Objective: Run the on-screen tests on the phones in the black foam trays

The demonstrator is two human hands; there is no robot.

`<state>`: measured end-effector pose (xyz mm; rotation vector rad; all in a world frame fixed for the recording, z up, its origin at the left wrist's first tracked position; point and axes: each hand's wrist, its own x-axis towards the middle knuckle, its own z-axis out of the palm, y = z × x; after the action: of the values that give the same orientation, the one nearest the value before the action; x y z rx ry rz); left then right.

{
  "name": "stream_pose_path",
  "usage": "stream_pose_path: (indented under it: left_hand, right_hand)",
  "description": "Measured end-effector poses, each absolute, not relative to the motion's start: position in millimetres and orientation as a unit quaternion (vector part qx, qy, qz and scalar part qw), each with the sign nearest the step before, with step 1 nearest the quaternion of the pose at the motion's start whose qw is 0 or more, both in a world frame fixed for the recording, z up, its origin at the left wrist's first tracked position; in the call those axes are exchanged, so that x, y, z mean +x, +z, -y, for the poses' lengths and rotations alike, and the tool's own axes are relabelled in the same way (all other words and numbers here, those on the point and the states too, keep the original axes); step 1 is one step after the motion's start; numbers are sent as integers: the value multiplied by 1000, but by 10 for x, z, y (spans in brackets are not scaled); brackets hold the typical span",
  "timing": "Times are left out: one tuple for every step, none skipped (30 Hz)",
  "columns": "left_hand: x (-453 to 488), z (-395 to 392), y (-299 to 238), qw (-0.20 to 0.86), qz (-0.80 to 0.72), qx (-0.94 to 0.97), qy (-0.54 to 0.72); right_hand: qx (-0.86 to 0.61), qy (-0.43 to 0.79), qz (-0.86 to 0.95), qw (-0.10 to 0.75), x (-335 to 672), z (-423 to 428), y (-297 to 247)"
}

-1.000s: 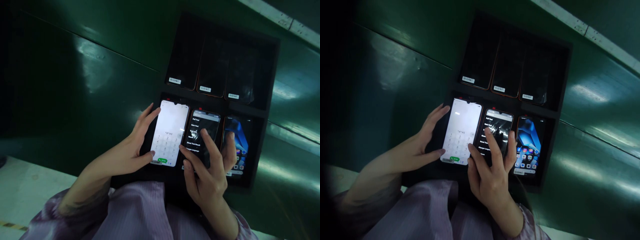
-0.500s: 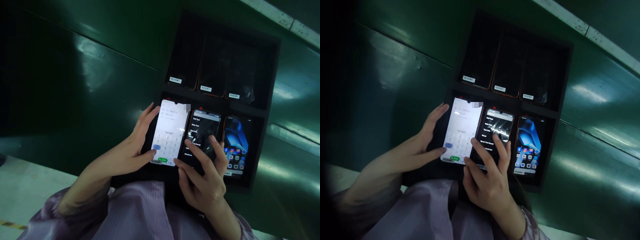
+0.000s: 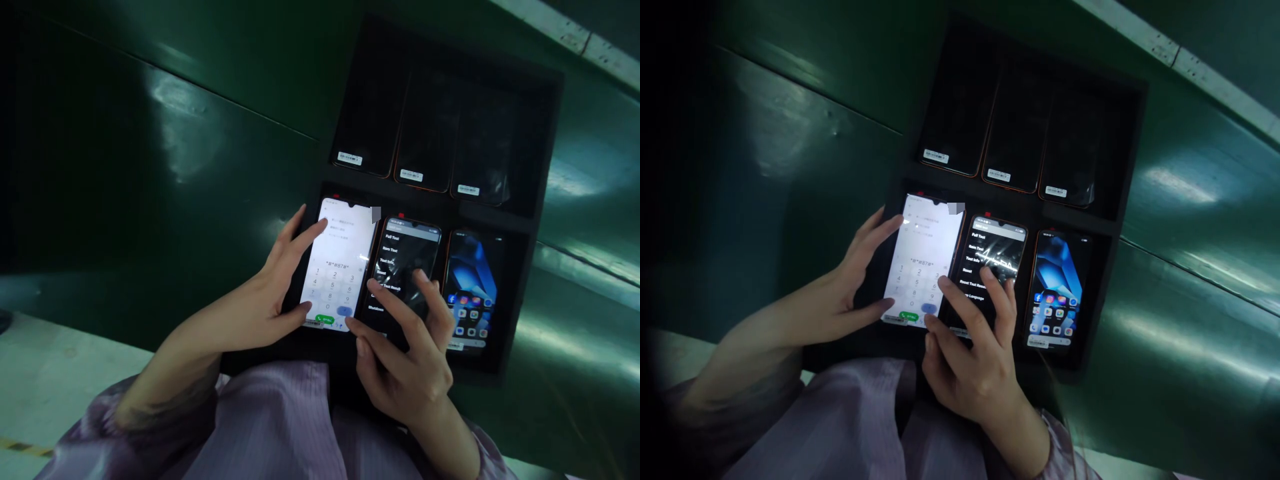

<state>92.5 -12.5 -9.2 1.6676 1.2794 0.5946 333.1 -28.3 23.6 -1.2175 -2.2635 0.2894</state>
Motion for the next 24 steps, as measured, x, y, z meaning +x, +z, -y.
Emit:
stream_pose_path:
  left_hand:
    - [925, 124, -90, 459, -518, 679, 243]
    - [925, 123, -88, 459, -516, 681, 244]
    - [924, 122, -85, 460, -514, 682, 242]
    - [921, 121, -82, 461, -514, 682, 240]
    - [919, 121, -79, 463, -515, 682, 237]
    - [916, 122, -77, 464, -516, 680, 234]
    - [913, 123, -76, 466, -518, 678, 234]
    - [910, 124, -75, 467, -519, 676, 235]
    - [909, 125, -75, 468, -519, 674, 237]
    - [907, 125, -74, 469, -520, 673, 239]
    - [906, 125, -74, 469, -520, 672, 239]
    - [906, 125, -73, 469, -521, 672, 238]
    - [907, 125, -72, 469, -522, 672, 237]
    - [908, 124, -70, 468, -522, 672, 237]
    - [911, 123, -69, 469, -522, 672, 237]
    - [914, 123, -68, 469, -521, 672, 237]
    - [917, 124, -68, 470, -519, 673, 238]
    - [921, 125, -70, 469, -518, 674, 239]
    - [924, 127, -72, 466, -519, 675, 240]
    - [927, 129, -76, 461, -521, 677, 240]
    - [928, 131, -80, 455, -525, 679, 238]
    - [929, 133, -85, 447, -529, 681, 237]
    - [928, 135, -90, 442, -531, 683, 236]
    - [927, 136, -94, 440, -531, 685, 236]
  right_hand:
    - [-452, 109, 842, 274, 3331, 283, 236]
    - [-451, 110, 842, 273, 3330, 284, 235]
    - [-451, 110, 842, 274, 3329, 284, 235]
    - [-451, 111, 842, 273, 3327, 285, 234]
    - [-452, 111, 842, 272, 3326, 286, 234]
    - [-453, 111, 842, 272, 3325, 287, 233]
    - [-455, 110, 841, 272, 3324, 288, 231]
    - [-456, 109, 840, 273, 3324, 288, 229]
    - [-456, 107, 840, 273, 3323, 287, 226]
    - [-456, 106, 841, 272, 3322, 285, 223]
    - [-455, 105, 841, 272, 3321, 282, 220]
    - [-454, 106, 842, 270, 3319, 280, 217]
    - [-453, 107, 843, 269, 3316, 277, 214]
    - [-452, 108, 844, 267, 3313, 275, 212]
    - [-453, 111, 845, 263, 3309, 274, 209]
    - [-453, 112, 845, 261, 3305, 273, 208]
    - [-454, 114, 845, 258, 3302, 273, 208]
    - [-453, 115, 845, 257, 3299, 275, 209]
    - [-453, 116, 845, 259, 3298, 276, 211]
    - [-452, 117, 844, 265, 3298, 278, 215]
    - [-452, 116, 842, 272, 3301, 280, 219]
    - [-451, 116, 841, 277, 3305, 282, 224]
    - [-450, 115, 840, 280, 3311, 283, 228]
    - [-449, 114, 840, 281, 3318, 284, 233]
